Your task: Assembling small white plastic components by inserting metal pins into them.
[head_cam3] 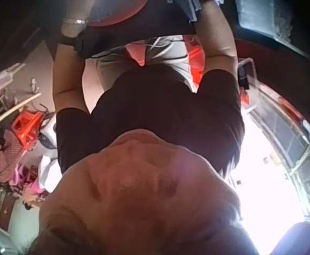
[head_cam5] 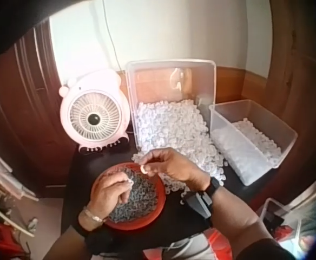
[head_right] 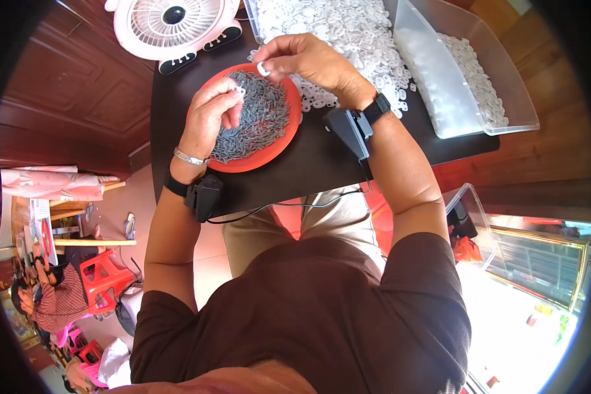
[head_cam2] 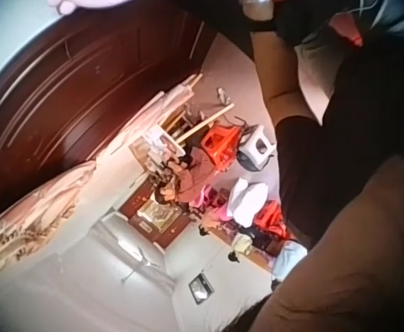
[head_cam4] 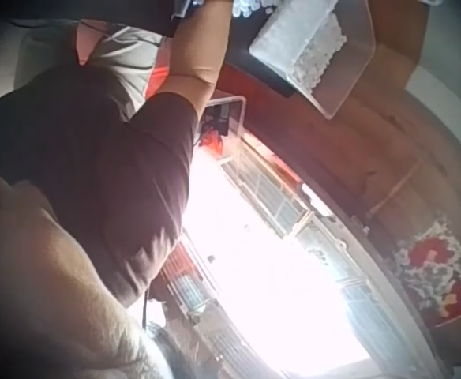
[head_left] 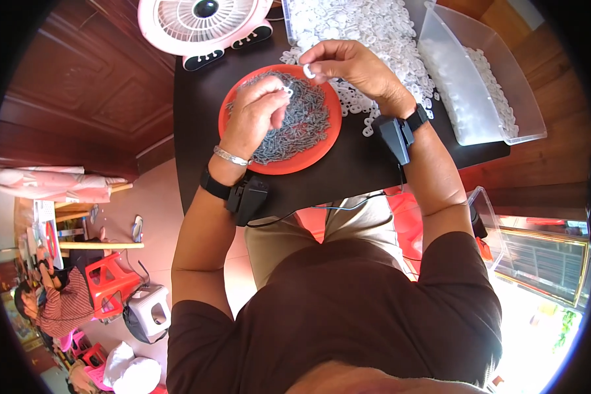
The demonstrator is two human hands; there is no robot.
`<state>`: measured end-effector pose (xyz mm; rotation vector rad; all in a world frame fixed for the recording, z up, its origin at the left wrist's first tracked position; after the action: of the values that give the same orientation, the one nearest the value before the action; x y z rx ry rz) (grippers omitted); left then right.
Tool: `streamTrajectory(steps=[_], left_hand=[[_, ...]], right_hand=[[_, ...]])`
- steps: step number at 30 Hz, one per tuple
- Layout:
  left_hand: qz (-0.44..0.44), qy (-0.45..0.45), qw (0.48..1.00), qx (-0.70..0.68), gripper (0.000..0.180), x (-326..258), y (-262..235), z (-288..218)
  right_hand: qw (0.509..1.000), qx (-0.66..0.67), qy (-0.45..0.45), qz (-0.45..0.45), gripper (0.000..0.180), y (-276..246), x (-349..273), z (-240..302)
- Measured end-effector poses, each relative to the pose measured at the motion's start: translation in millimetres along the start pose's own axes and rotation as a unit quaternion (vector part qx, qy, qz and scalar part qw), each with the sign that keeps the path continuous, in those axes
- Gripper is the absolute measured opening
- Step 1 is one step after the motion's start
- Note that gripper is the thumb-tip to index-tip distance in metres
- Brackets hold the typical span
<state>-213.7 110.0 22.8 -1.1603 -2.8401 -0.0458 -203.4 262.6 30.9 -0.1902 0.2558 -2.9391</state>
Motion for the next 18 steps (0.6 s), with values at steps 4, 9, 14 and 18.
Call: streamTrajectory(steps=[4, 9, 14, 18], left_hand=[[0.029, -0.009, 1.000, -0.001, 0.019, 0, 2, 4], [0.021, -0.018, 0.999, -0.045, 0.018, 0, 1, 1], [0.004, -0.025, 0.997, -0.068, 0.019, 0, -2, 1], [0.006, -0.032, 0.995, -0.092, 0.020, 0, -2, 2]], right_hand=[[0.998, 0.067, 0.001, 0.019, 0.020, 27, -2, 6], [0.994, 0.105, -0.007, 0.035, 0.020, 35, 0, 4], [0.993, 0.109, -0.014, 0.030, 0.021, 36, 0, 7], [0.997, 0.063, -0.039, 0.036, 0.021, 35, 0, 8]])
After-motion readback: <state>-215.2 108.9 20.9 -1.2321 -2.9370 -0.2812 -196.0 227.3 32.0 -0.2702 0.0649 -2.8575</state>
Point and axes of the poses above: each hand's wrist, its own x-axis towards the middle knuckle, its own y-axis out of the palm, z = x × y, the point moved 8 cm from there along x, towards the middle knuckle, and after that the axes turned 4 degrees about -x, right-handed, at the moved point
